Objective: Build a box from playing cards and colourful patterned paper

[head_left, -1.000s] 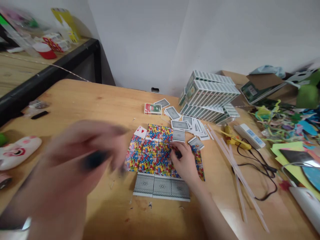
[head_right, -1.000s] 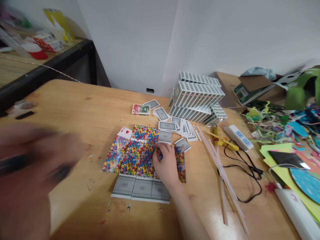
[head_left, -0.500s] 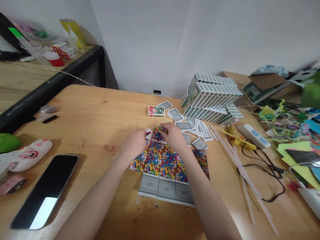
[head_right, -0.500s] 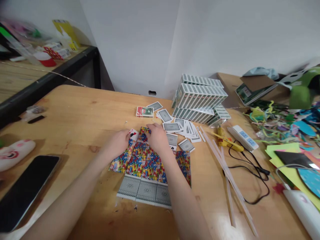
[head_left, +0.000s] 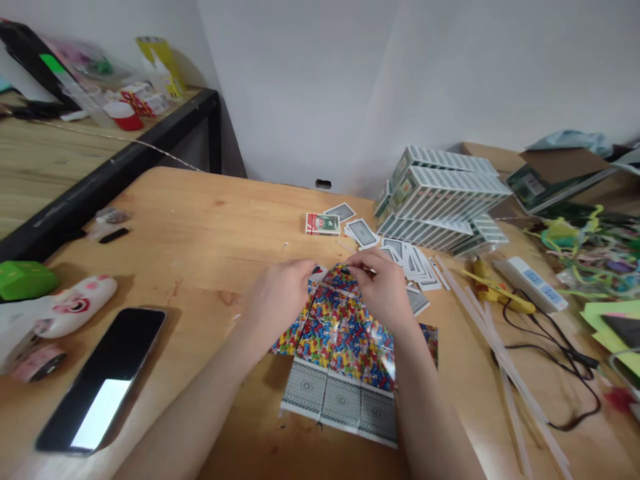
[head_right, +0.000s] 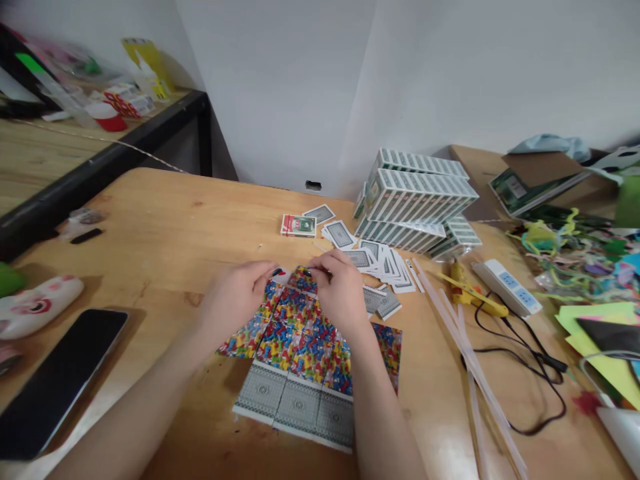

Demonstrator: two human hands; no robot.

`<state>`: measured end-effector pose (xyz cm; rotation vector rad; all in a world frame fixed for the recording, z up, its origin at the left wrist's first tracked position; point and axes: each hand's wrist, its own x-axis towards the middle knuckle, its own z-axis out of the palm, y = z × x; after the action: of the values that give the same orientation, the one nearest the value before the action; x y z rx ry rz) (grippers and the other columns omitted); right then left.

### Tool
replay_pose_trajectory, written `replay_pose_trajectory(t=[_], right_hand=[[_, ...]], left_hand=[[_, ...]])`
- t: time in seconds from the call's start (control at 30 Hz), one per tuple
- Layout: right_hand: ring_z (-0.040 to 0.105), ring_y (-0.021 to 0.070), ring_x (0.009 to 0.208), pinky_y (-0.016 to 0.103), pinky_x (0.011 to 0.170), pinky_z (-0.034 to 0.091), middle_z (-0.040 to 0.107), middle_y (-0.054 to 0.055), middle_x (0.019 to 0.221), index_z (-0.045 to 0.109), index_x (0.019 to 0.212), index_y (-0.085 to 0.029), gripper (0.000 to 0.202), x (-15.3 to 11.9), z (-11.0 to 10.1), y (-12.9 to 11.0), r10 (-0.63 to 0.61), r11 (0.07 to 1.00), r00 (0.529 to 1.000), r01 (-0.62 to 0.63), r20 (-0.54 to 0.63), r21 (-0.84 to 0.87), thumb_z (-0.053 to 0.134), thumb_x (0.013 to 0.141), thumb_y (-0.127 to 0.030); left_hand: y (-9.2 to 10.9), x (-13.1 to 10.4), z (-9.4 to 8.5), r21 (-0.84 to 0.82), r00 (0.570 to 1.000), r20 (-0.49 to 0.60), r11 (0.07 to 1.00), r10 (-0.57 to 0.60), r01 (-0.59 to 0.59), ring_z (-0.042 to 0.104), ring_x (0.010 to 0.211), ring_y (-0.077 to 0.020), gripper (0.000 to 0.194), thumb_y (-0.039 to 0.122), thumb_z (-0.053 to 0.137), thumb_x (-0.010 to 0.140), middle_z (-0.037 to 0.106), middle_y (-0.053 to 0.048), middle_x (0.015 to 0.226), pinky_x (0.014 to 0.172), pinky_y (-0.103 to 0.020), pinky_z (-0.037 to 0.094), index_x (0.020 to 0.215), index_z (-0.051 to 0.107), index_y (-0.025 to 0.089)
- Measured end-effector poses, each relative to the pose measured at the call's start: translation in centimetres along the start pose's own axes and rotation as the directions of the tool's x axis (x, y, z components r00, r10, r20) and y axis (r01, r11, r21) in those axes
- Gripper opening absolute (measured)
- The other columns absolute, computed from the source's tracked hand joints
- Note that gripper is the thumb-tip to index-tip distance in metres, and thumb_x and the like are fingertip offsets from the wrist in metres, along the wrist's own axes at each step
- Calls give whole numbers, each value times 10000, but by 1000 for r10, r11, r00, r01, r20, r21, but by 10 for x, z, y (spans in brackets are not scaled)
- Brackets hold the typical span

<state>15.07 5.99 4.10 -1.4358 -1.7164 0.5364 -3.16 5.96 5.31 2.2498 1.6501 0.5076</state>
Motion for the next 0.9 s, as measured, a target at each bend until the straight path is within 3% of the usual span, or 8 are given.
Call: replay_pose_trajectory(t=[0.2,0.47,0.63,0.9], right_hand=[[566,157,769,273,685,444,597,25,791,624,736,-195,121,0,-14,-3,21,997,1000,-22,13,70,535,731,-113],[578,165,793,286,709,442,617,30,786,620,717,-194,160,-2,-17,-8,-40,998,998,38,52,45,505,737,-85],[585,164,791,281,707,449,619,31,810,635,733,-202,188,-4,-13,-12,-117,993,991,118,61,-19,503,753,-70],[575,150,757,262,684,446,590,28,787,649,744,-191,189,-5,-1,-4,-160,987,977,163,137,-10,518,762,-56]], left_hand=[[8,-6,-14,30,1000,-18,999,25,-25,645,834,-220,285,94,424,804,697,-51,908,697,-300,460,942,650,200],[16,-12,-23,164,990,118,982,72,-91,652,801,-224,382,27,400,774,692,-50,905,651,-309,472,1030,620,206],[21,-14,-21,262,980,170,955,98,-141,650,767,-236,309,49,403,784,686,-63,874,606,-315,466,952,626,181],[13,-6,-11,191,973,229,978,44,-89,638,697,-248,265,90,413,792,687,-98,805,577,-310,415,847,655,184]])
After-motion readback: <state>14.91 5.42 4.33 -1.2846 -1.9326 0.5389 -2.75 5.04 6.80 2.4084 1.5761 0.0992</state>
